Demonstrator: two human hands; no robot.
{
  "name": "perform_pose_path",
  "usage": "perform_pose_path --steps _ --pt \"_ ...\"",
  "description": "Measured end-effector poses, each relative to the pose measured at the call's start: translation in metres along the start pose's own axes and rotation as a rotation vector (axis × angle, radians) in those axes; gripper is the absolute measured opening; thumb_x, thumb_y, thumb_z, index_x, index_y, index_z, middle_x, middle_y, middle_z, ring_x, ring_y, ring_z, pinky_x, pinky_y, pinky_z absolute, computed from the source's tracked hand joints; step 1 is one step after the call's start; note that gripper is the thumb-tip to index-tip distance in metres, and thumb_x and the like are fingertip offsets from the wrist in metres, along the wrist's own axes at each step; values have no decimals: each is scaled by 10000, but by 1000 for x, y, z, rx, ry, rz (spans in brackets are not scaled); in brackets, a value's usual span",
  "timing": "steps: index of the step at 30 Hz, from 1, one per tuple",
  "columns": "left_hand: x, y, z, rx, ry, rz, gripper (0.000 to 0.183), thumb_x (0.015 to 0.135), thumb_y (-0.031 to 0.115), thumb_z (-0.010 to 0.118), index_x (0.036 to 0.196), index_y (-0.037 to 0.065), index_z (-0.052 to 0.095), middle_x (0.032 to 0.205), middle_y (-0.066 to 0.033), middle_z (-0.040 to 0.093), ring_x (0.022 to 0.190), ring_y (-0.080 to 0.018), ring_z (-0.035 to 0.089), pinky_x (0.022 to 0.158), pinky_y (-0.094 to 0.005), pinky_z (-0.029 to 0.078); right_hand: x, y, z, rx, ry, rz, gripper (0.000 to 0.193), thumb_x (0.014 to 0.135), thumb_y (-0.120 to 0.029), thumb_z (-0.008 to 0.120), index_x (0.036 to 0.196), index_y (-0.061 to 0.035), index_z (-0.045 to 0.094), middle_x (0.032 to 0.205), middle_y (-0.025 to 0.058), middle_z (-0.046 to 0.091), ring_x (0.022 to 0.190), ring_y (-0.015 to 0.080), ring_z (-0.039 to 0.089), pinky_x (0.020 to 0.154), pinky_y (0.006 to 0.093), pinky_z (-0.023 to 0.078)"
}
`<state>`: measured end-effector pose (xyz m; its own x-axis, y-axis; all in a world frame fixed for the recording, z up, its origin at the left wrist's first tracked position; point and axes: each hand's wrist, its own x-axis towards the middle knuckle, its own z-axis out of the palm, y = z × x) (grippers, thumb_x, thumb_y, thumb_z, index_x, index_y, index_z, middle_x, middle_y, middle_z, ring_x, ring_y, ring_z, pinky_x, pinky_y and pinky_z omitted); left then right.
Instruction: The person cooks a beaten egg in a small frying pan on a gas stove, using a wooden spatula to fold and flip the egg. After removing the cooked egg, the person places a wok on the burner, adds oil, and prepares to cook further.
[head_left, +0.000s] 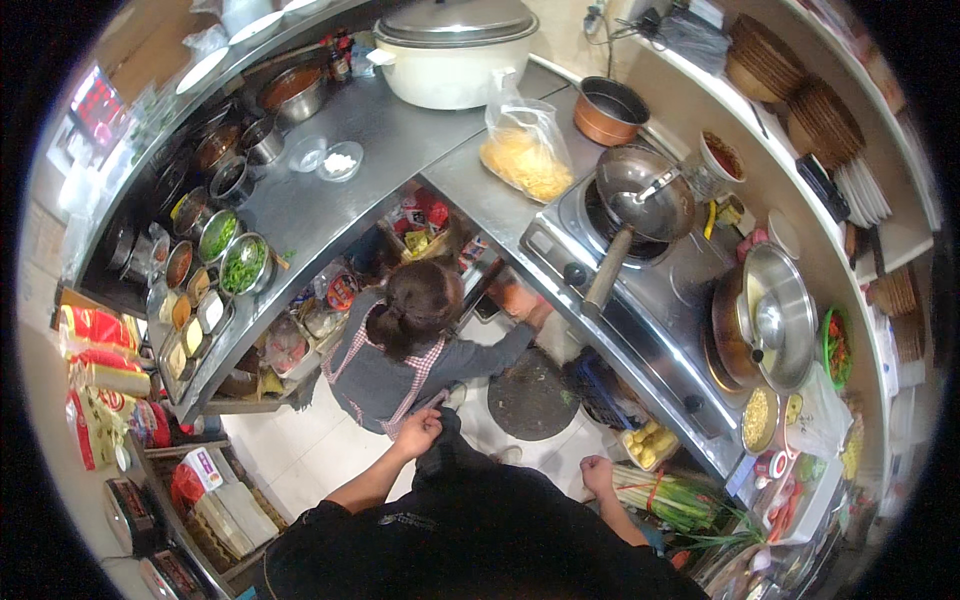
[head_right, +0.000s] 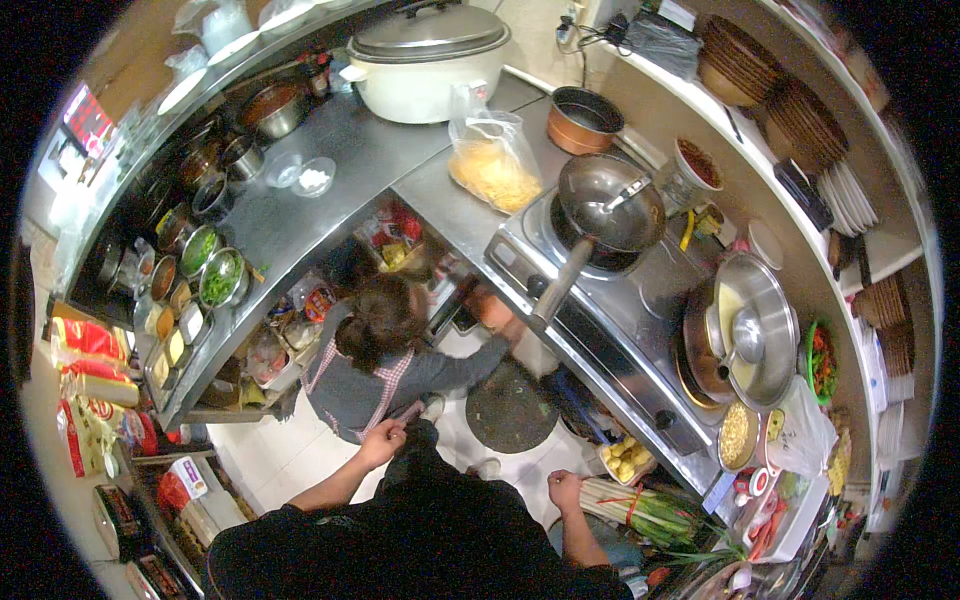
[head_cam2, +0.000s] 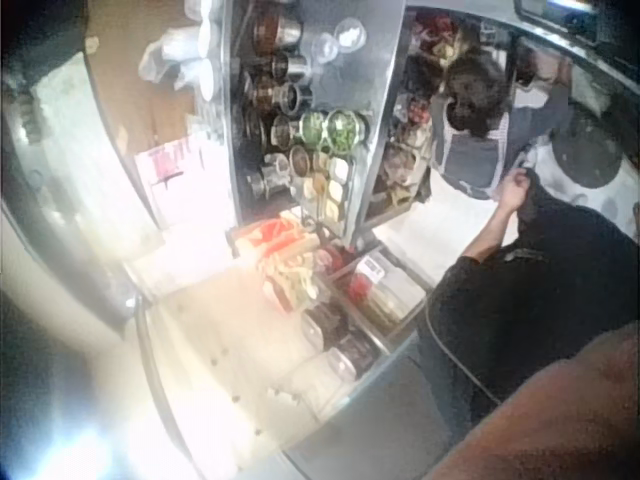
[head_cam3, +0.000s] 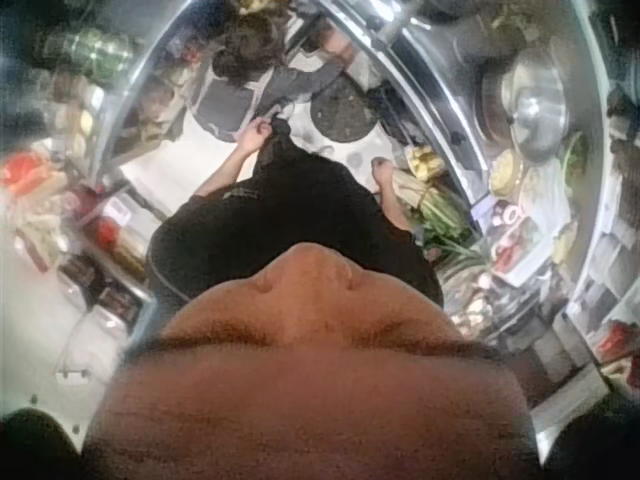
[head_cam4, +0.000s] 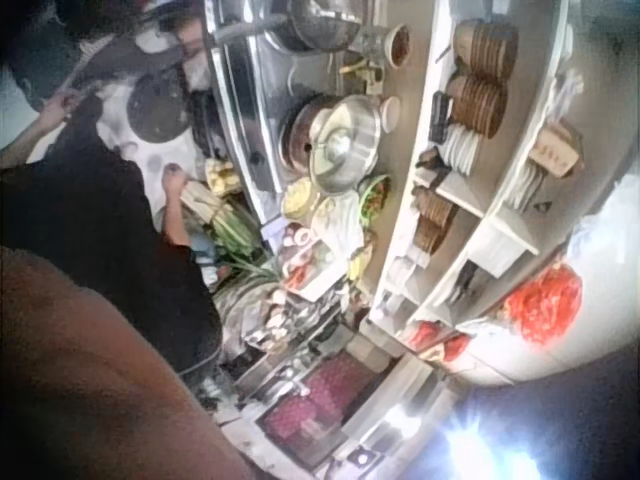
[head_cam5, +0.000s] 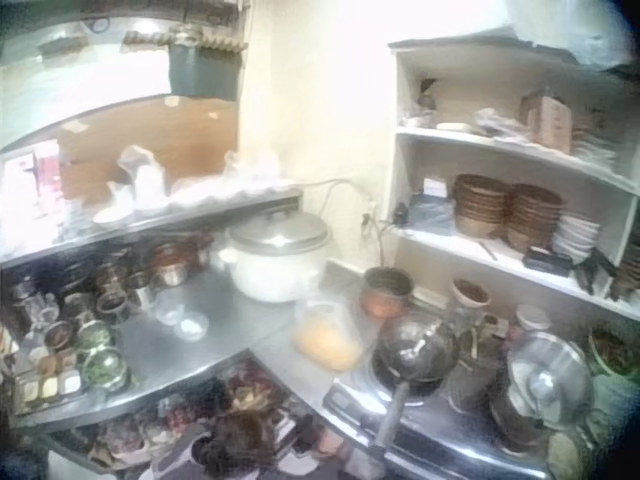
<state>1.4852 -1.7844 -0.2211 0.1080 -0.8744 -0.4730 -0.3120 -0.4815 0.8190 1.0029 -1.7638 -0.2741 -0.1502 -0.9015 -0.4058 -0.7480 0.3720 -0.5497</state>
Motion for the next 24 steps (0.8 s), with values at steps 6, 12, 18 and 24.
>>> perform_pose_path --steps 6,12,18,24 --pt "16 35 16 -1 -72 106 279 877 133 637 1114 -10 605 829 -21 621 740 -96 565 696 -253 478 -19 23 -6 24 44 78 175 764 -161 624 773 -15 718 720 186 687 690 311 685 693 386 542" --pt "27 67 35 -75 -135 194 261 871 105 635 1111 4 619 846 -30 658 740 -98 597 704 -258 497 -39 34 0 14 68 149 218 771 -199 612 720 10 650 696 213 650 708 328 669 658 410 505" --pt "60 79 64 -109 -148 201 260 873 64 609 1125 3 585 873 6 596 785 -79 556 719 -229 481 -45 44 10 -5 59 146 239 784 -213 587 716 8 646 646 218 617 665 351 654 636 423 501" --pt "167 59 62 56 134 138 406 798 110 620 1188 9 574 928 -139 657 851 -253 646 782 -356 513 -41 55 23 -78 -12 182 200 783 -217 611 737 -43 700 681 190 650 676 330 667 649 390 516"
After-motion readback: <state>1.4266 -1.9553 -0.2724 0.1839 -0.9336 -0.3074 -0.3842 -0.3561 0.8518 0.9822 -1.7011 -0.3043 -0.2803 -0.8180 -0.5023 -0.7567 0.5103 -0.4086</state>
